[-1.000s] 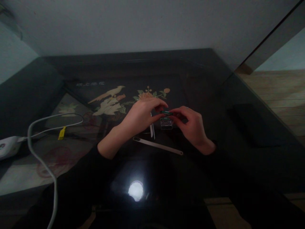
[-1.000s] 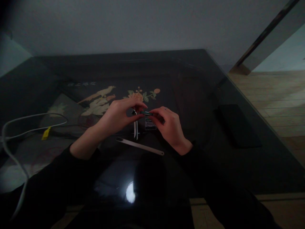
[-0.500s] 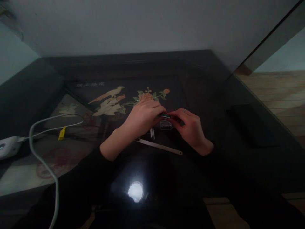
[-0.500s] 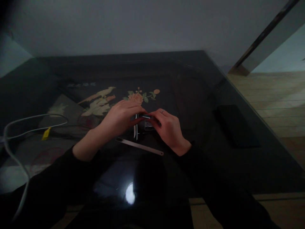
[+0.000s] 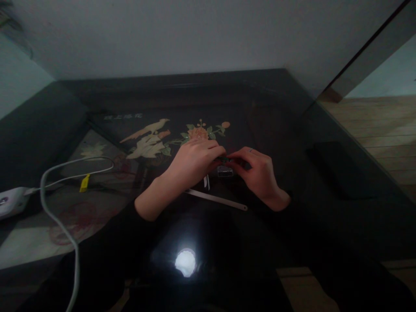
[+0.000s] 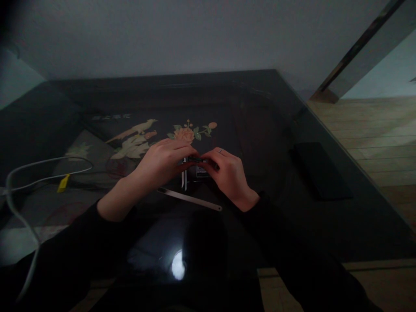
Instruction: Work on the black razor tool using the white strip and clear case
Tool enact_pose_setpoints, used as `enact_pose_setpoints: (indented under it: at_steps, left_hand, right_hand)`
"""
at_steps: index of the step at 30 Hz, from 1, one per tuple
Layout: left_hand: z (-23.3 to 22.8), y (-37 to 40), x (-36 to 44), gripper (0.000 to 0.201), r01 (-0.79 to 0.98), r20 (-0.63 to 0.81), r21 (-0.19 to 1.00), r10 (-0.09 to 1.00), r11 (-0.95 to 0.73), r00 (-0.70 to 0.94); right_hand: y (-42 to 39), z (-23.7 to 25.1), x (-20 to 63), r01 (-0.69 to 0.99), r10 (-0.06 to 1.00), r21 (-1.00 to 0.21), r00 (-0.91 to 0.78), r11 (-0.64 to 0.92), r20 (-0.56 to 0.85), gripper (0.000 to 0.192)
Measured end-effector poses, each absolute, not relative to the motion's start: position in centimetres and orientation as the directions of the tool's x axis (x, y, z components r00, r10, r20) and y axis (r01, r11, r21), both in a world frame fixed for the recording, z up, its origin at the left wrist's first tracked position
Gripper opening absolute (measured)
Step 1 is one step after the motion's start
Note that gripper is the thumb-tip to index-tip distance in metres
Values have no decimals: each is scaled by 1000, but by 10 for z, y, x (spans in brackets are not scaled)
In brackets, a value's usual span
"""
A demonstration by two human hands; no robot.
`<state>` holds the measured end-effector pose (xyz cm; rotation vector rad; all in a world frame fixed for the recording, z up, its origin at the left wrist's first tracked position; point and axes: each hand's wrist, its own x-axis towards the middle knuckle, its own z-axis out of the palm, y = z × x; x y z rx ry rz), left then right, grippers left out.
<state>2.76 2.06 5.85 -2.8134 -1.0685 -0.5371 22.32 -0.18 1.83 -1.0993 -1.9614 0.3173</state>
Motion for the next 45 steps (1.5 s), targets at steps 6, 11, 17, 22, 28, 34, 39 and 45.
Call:
enact_pose_setpoints:
  at_steps: [6, 11, 17, 22, 28, 34, 39, 45]
  left_hand:
    - [63, 27, 21, 11, 663, 342, 271, 714, -697, 611]
    - [64, 34, 2, 16, 531, 377, 612, 807, -586, 455]
    - [45, 9, -30, 26, 375, 221, 877, 945, -301, 243]
    - [24, -19, -36, 27, 234, 212, 947, 976, -219, 54]
    - [17, -30, -32, 23, 88, 283, 953, 956, -288, 72]
    - [17, -37, -32, 24, 21, 274, 961, 956, -277, 107]
    - [16, -37, -35, 20, 87, 343, 933, 937, -348, 72]
    - [16, -38, -37, 15, 265, 491, 824, 864, -501, 110]
  right_hand:
    - [1, 20, 223, 544, 835, -645, -234, 537, 498, 15]
    - [4, 21, 222, 623, 885, -631, -282, 462, 370, 16]
    - [5, 32, 196, 760, 872, -429, -428, 489, 236, 17]
    - [3, 37, 165, 849, 882, -242, -463, 469, 85, 25]
    - [5, 29, 140, 895, 902, -111, -425, 432, 80, 27]
    - [15, 31, 134, 919, 928, -134, -365, 372, 72, 20]
    - [9, 51, 163, 825, 950, -472, -253, 310, 180, 20]
    - [-25, 45, 194, 416, 973, -900, -228, 130, 35, 13]
